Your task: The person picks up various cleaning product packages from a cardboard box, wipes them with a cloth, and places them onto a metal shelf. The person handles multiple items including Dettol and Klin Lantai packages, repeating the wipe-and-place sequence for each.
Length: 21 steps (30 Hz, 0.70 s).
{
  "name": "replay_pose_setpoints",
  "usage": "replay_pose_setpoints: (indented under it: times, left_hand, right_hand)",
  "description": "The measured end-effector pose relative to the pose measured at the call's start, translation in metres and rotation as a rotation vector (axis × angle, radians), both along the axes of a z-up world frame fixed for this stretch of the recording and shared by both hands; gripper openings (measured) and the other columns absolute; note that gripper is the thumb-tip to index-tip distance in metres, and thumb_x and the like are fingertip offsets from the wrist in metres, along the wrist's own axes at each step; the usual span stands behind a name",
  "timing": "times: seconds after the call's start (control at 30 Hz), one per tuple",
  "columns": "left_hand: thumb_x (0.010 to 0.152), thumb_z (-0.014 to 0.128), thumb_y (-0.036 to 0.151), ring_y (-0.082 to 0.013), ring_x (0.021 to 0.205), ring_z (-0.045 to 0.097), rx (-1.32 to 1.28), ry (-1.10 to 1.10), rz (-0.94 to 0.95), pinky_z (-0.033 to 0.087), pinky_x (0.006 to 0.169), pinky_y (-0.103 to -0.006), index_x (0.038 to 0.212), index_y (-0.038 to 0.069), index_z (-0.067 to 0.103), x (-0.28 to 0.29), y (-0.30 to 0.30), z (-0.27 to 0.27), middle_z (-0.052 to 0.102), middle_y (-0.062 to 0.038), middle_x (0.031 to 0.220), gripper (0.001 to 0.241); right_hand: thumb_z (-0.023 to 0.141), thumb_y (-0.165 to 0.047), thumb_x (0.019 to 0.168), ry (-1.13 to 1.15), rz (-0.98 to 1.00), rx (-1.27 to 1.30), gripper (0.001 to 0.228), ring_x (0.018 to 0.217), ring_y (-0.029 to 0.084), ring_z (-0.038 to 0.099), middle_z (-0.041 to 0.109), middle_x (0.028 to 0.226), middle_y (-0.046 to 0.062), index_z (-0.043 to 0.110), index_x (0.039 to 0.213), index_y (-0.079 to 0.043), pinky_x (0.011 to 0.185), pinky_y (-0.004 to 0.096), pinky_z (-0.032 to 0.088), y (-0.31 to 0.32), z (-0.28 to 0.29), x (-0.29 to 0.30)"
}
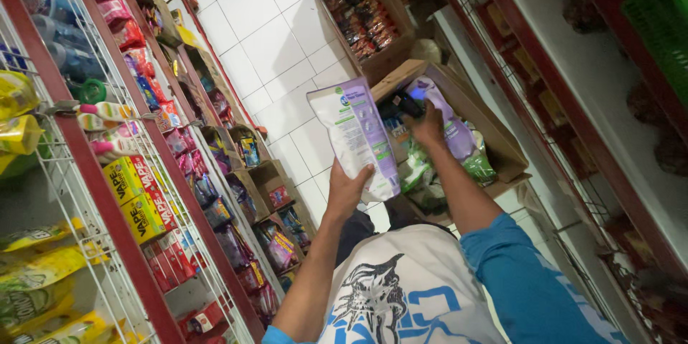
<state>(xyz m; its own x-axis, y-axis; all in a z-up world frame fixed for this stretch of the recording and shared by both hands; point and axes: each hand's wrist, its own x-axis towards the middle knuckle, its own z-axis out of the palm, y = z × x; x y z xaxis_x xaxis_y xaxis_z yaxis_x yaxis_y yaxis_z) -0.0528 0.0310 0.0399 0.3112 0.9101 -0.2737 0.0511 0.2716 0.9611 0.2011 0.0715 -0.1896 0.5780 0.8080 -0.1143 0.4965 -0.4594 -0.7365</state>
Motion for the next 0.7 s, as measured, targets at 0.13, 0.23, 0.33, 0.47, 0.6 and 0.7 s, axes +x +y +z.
replay_pose_setpoints:
  times: [0.13, 0.23, 0.33, 0.47, 0.6, 0.7]
  left_hand:
    - [0.088, 0.074, 0.004, -0.0223, 0.109, 0.069, 0.013, -0.002, -0.030, 0.059, 0.093, -0.0349, 0.139, -0.002, 0.047, 0.002, 0.002, 0.003, 0.068, -0.015, 0.123, 0.058]
    - [0.088, 0.074, 0.004, -0.0229, 0.110, 0.069, 0.003, -0.010, -0.018, 0.059, 0.093, -0.0350, 0.139, -0.003, 0.046, 0.002, 0.004, 0.003, 0.068, -0.015, 0.124, 0.059]
    - [0.088, 0.075, 0.006, -0.0234, 0.109, 0.069, -0.046, -0.012, 0.013, 0.059, 0.093, -0.0354, 0.138, -0.004, 0.046, 0.004, 0.004, 0.000, 0.068, -0.016, 0.123, 0.058]
    - [0.087, 0.075, 0.006, -0.0244, 0.108, 0.070, -0.104, -0.072, 0.064, 0.060, 0.093, -0.0367, 0.137, -0.004, 0.048, 0.010, 0.003, -0.002, 0.069, -0.017, 0.123, 0.058]
    - [0.088, 0.074, 0.007, -0.0247, 0.109, 0.069, -0.086, -0.171, 0.083, 0.058, 0.095, -0.0374, 0.139, -0.004, 0.048, 0.012, 0.002, -0.001, 0.068, -0.017, 0.124, 0.058]
    - [0.086, 0.075, 0.007, -0.0248, 0.111, 0.068, -0.118, -0.175, 0.114, 0.058, 0.097, -0.0378, 0.139, -0.003, 0.045, 0.012, 0.001, 0.000, 0.066, -0.017, 0.125, 0.062]
  right_hand:
    - [0.085, -0.041, 0.076, -0.040, 0.044, -0.120, 0.065, 0.106, 0.043, 0.062, 0.064, 0.115, 0.025, 0.066, 0.129, -0.008, 0.094, 0.049, 0.051, -0.001, 0.002, 0.007]
    - [0.083, -0.040, 0.095, -0.099, 0.066, 0.050, 0.051, 0.113, 0.042, 0.064, 0.068, 0.119, 0.023, 0.065, 0.129, -0.006, 0.099, 0.049, 0.050, -0.006, 0.011, 0.009]
    - [0.082, -0.025, 0.091, 0.144, -0.081, 0.213, 0.056, 0.114, 0.033, 0.066, 0.066, 0.123, 0.021, 0.056, 0.137, -0.005, 0.098, 0.041, 0.052, -0.019, 0.031, 0.012]
    - [0.081, -0.012, 0.092, 0.463, -0.009, 0.447, 0.058, 0.117, 0.024, 0.065, 0.064, 0.129, 0.013, 0.051, 0.141, -0.009, 0.100, 0.036, 0.052, -0.047, 0.076, 0.024]
    - [0.081, -0.007, 0.089, 0.780, 0.124, 0.563, 0.065, 0.116, 0.022, 0.061, 0.059, 0.129, 0.008, 0.049, 0.145, -0.014, 0.099, 0.037, 0.053, -0.071, 0.130, 0.038]
    - [0.080, -0.011, 0.088, 0.923, 0.078, 0.591, 0.069, 0.120, 0.022, 0.059, 0.056, 0.132, 0.006, 0.045, 0.147, -0.022, 0.100, 0.038, 0.053, -0.098, 0.170, 0.043]
